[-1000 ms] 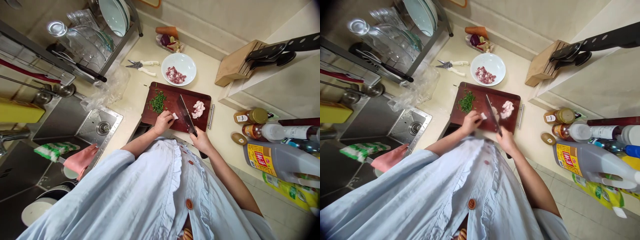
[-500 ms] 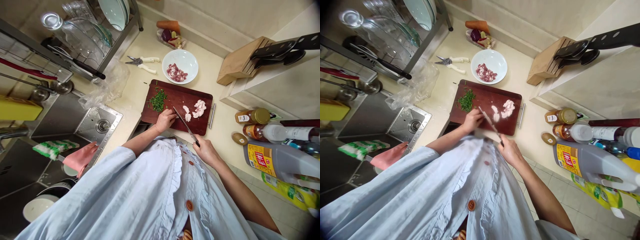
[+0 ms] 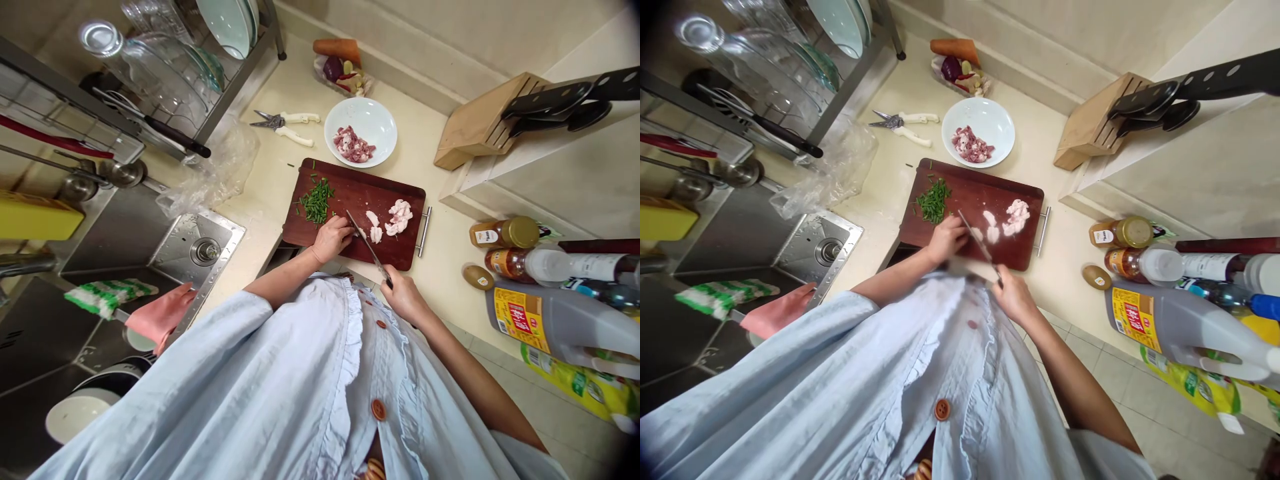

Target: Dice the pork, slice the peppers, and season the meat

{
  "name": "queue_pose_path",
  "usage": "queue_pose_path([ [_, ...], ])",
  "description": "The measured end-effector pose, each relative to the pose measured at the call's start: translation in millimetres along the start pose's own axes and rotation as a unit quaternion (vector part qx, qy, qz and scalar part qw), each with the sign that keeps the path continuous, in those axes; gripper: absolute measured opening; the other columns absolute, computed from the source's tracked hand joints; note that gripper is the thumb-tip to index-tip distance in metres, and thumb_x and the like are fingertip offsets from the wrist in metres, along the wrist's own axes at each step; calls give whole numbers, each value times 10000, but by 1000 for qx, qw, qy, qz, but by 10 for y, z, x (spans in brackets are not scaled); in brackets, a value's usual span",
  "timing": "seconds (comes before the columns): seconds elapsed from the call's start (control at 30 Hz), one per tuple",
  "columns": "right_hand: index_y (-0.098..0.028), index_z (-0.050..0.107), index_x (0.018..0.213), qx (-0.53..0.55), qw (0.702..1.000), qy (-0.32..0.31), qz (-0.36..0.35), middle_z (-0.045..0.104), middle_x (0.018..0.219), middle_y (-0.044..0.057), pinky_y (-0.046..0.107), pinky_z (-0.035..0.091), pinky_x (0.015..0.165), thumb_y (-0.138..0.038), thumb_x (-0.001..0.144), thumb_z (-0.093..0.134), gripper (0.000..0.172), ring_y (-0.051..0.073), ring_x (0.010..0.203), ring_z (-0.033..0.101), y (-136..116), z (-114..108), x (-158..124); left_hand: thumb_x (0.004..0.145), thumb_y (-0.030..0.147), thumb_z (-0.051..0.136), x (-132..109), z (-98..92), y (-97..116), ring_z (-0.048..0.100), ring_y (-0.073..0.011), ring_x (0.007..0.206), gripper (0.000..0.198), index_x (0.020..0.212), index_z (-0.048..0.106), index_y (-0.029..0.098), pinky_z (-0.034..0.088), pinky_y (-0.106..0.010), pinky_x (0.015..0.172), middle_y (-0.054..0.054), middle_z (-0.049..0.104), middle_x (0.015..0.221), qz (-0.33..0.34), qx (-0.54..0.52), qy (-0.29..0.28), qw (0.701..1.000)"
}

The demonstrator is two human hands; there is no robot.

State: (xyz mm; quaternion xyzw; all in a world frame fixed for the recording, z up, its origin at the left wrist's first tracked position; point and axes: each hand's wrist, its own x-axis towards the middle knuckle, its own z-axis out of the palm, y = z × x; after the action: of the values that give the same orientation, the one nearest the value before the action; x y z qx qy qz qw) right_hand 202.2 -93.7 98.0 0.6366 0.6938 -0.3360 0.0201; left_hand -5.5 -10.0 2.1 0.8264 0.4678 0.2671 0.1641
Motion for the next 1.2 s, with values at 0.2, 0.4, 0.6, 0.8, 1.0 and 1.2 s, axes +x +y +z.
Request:
queue_pose_path([
  [0.2,-199,622,953,91,996,8,20,596,658,8,254,398,578,-242,798,458,230,172,599,554,-33,-70,137,890,210,542,-12,-56,15,543,-196,811,178,793,689,183,470,-333,751,-67,622,832,4,-26,14,1000],
  [0.4,-189,607,1039,210,975,72,17,562,620,-5,272,444,532,-337,812,484,297,168,552,545,-2,-331,14,909,194,513,357,-165,70,528,-206,882,156,861,661,187,444,-349,798,-72,624,929,44,-50,33,997],
  [0.6,-188,605,1073,208,971,107,45,547,613,-8,267,434,527,-350,804,500,331,161,548,526,18,-500,-101,835,131,593,919,16,38,512,-258,929,116,790,677,197,386,-385,790,-87,613,971,117,-26,-87,989],
  [0.8,-195,603,1061,207,970,110,61,527,600,-21,267,422,517,-368,804,494,328,156,526,504,97,-433,-124,785,74,611,981,-49,75,542,-249,904,108,733,629,167,390,-380,779,-83,638,915,84,-35,-146,985],
  [1.0,-194,594,1003,198,978,44,42,504,588,-37,255,404,519,-336,812,488,261,148,529,499,181,-377,-197,808,219,656,828,-489,-192,542,-121,671,101,860,611,146,424,-243,635,-16,643,777,-116,-263,44,957],
  [1.2,-189,575,936,192,977,-87,-9,500,599,-54,232,381,513,-294,812,463,197,120,507,478,187,-256,-130,801,267,679,636,-884,-261,510,-83,618,144,844,633,137,405,-201,604,10,610,707,-164,-311,148,924],
])
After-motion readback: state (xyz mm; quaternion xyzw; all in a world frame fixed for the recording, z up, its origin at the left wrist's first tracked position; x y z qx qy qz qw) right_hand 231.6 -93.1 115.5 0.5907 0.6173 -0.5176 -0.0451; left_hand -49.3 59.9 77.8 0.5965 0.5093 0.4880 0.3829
